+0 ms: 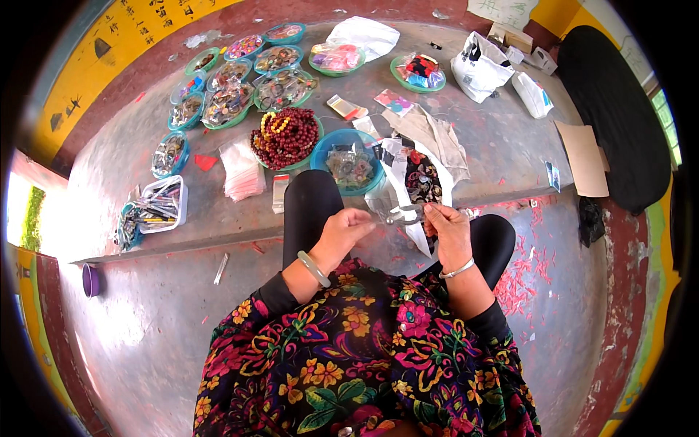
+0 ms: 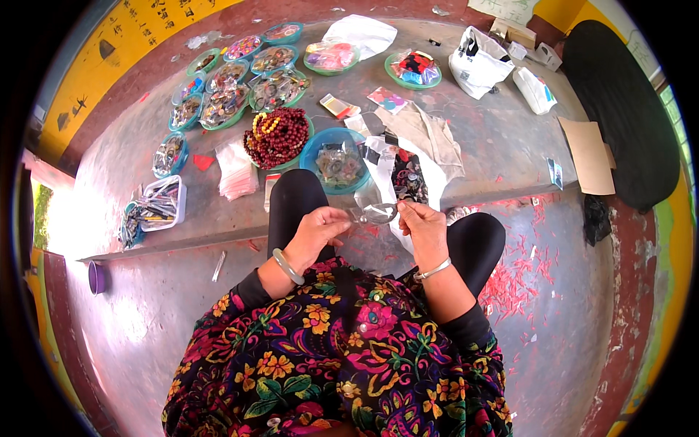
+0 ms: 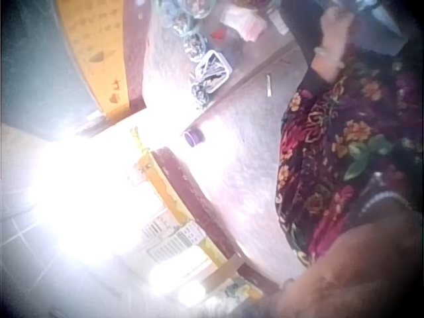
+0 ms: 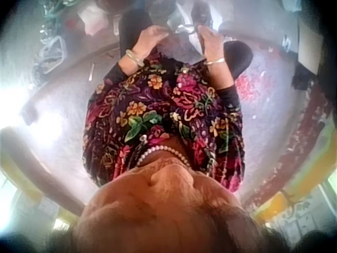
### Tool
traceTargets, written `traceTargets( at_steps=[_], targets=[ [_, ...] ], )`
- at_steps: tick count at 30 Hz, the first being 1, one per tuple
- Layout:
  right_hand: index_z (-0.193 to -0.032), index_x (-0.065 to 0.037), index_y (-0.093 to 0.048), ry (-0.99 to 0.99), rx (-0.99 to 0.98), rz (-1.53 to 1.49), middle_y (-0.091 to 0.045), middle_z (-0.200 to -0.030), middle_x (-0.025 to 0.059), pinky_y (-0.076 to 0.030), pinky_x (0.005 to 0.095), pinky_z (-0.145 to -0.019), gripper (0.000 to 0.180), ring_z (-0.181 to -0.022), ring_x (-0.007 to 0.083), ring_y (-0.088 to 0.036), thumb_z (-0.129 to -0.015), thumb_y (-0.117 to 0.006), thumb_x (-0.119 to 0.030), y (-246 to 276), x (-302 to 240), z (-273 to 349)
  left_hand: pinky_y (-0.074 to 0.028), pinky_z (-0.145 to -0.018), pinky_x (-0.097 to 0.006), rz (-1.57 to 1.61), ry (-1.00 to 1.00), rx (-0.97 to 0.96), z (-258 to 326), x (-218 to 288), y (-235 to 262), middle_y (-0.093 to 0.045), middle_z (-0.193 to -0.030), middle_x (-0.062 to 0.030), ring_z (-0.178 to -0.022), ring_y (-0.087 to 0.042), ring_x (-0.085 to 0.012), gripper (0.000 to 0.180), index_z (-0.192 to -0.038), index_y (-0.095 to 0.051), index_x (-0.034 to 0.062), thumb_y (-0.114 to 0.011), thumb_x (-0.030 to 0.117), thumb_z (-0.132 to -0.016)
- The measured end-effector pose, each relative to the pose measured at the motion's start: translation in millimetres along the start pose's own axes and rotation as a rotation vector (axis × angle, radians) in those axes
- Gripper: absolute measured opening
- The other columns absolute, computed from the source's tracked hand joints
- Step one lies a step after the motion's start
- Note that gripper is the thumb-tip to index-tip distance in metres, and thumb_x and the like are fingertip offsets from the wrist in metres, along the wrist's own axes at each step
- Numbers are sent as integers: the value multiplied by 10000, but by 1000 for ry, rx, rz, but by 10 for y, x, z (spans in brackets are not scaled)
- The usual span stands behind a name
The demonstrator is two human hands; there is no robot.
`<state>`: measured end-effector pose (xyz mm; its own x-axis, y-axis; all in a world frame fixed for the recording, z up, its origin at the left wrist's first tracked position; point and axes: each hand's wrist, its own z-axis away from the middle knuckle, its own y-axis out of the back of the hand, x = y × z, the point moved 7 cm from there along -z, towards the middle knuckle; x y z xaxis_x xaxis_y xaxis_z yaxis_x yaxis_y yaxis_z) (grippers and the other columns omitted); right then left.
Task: The person sits cross-legged on the floor and repeatedly picks up small clear plastic bags containing beads. They open the bags, add beads, and seal them before placing them into a blue bowl. Various bowls of beads and packaging materials are arranged on the floor around them.
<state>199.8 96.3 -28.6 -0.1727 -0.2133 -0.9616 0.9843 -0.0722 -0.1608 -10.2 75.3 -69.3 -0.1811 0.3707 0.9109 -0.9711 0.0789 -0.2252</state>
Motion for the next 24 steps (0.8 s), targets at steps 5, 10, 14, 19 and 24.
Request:
traceTargets(
  at_steps=[5,10,14,19,24],
  targets=[
    [-863,29,-663,73,-167,477,-547,-593,10,-369,225,-491,160,-535,70,-473,-820,-639,-123,-95,-241,5,-519,-619,-255,-312,-343,-155,17,282,-133,-570,-1105,-102,-862,-589,-120,428,-1215,-457,-4,-626,86,-832],
    [-830,13,-667,238,-355,726,-597,-661,95,-415,268,-545,140,-591,110,-522,-802,-644,-122,-374,-404,81,-529,-595,-223,-168,-12,-343,90,339,-517,-604,-1015,-54,-797,-598,-99,324,-1144,-527,-5,-605,100,-848],
    [-869,23,-647,189,-301,440,-609,-713,62,-426,251,-570,196,-667,100,-559,-802,-670,-159,-346,-390,44,-531,-610,-226,-100,42,-303,65,317,-541,-631,-913,-48,-778,-615,-110,204,-1027,-601,-7,-569,128,-877],
    [-892,24,-641,314,-266,356,-591,-805,32,-422,231,-581,173,-722,80,-531,-796,-682,-114,-293,-231,94,-533,-677,-233,178,24,-252,53,269,-513,-626,-918,-67,-790,-620,-124,184,-1016,-593,-20,-543,109,-895],
    [-902,10,-644,53,-263,97,-588,-823,20,-430,204,-631,171,-747,81,-541,-772,-696,-88,-235,-21,68,-522,-772,-258,290,30,-247,114,282,-543,-622,-949,-90,-854,-617,-148,180,-1018,-583,-38,-518,90,-908]
  ],
)
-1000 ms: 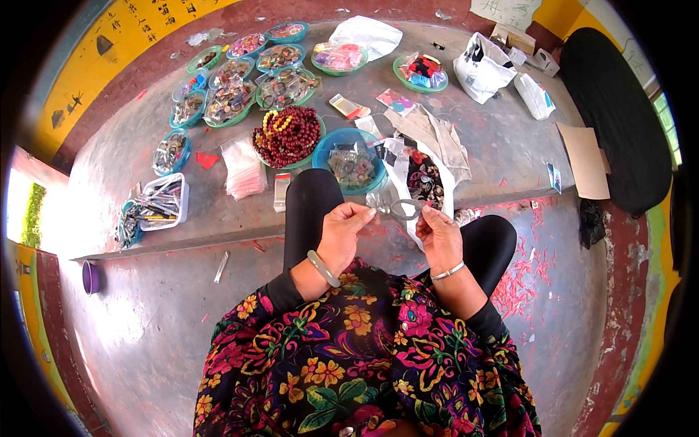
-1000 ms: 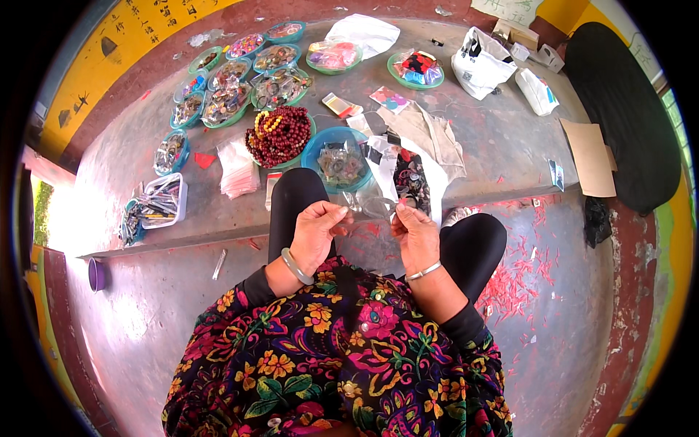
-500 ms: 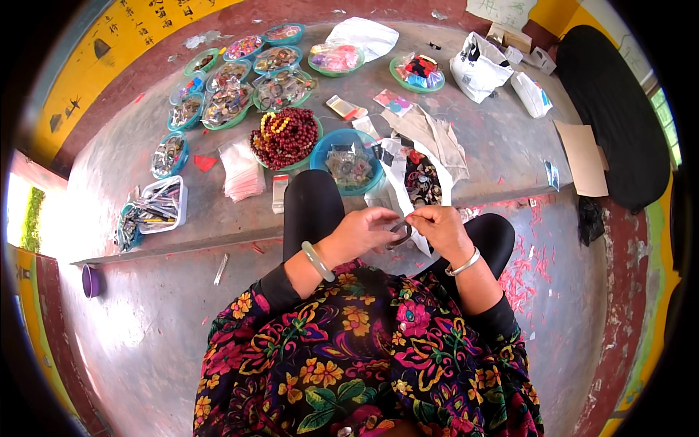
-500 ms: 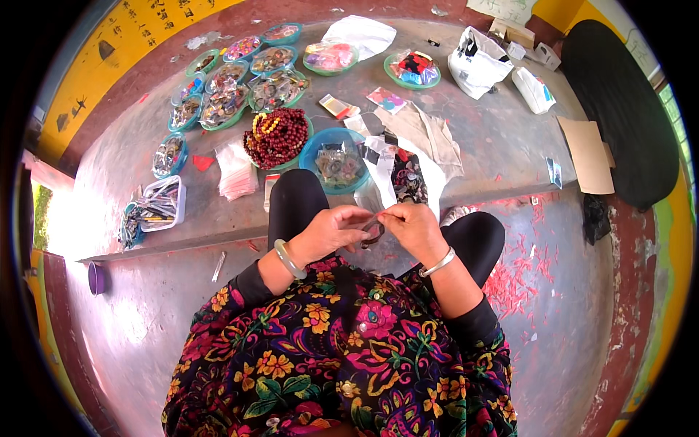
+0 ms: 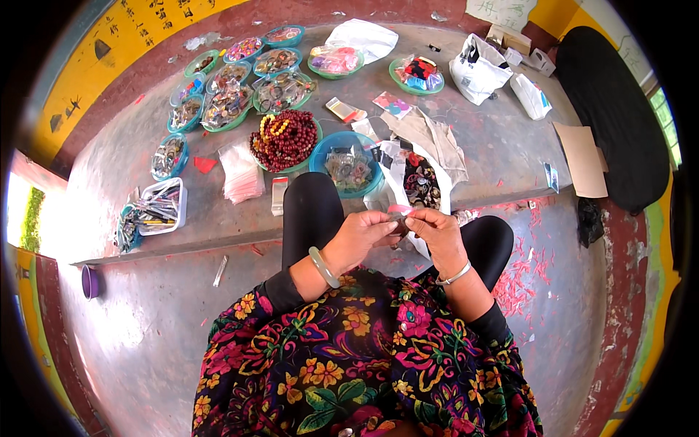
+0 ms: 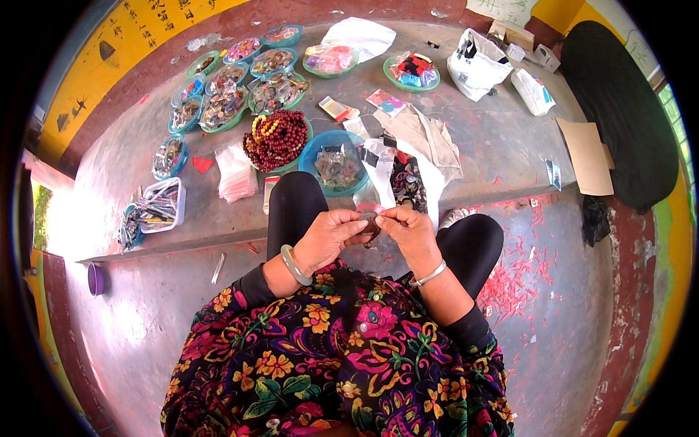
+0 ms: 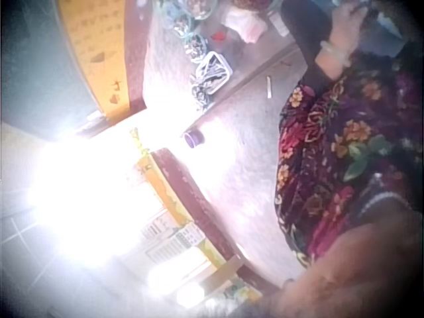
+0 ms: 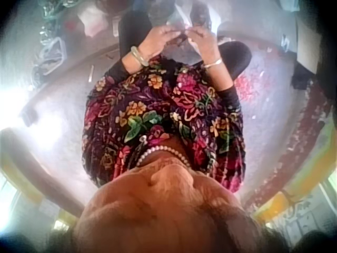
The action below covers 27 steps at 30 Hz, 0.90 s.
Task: The person sits cross-legged on the floor and repeatedly picks up small clear plastic bags containing beads. They open the bags, add beads, and seal them before placing them into a blue bowl. Various bowls of beads and packaging materials are arranged on the floor around them.
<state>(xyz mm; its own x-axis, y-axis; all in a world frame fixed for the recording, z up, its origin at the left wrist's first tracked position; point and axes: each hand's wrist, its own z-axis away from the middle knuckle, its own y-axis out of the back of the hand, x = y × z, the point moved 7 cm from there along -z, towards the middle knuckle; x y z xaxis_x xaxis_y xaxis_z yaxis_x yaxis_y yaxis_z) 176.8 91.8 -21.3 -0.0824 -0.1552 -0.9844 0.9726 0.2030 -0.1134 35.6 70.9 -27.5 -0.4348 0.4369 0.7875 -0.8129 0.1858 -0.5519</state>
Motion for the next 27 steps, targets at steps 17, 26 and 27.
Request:
traceTargets(
  at_steps=[17,26,27],
  targets=[
    [-822,-106,-651,572,42,871,-387,-1330,202,-302,464,-1001,246,-1262,422,-315,-594,-735,-67,-196,-557,122,-499,-852,-264,-160,7,-23,-17,-109,-1,-594,-1059,-60,-916,-596,-124,331,-1227,-502,-5,-508,44,-899],
    [-784,-96,-645,644,-68,930,-405,-1319,212,-314,450,-997,179,-1259,419,-323,-622,-712,-60,-255,-633,143,-501,-848,-264,-135,33,-38,14,-134,-24,-600,-1051,-63,-908,-606,-132,332,-1229,-502,-1,-501,36,-899],
    [-784,-96,-645,655,-80,944,-408,-1319,208,-316,448,-996,180,-1260,415,-325,-622,-712,-57,-262,-630,142,-501,-848,-265,-135,35,-39,18,-139,-25,-601,-1047,-65,-908,-607,-133,325,-1222,-507,-4,-500,36,-900]
  ],
)
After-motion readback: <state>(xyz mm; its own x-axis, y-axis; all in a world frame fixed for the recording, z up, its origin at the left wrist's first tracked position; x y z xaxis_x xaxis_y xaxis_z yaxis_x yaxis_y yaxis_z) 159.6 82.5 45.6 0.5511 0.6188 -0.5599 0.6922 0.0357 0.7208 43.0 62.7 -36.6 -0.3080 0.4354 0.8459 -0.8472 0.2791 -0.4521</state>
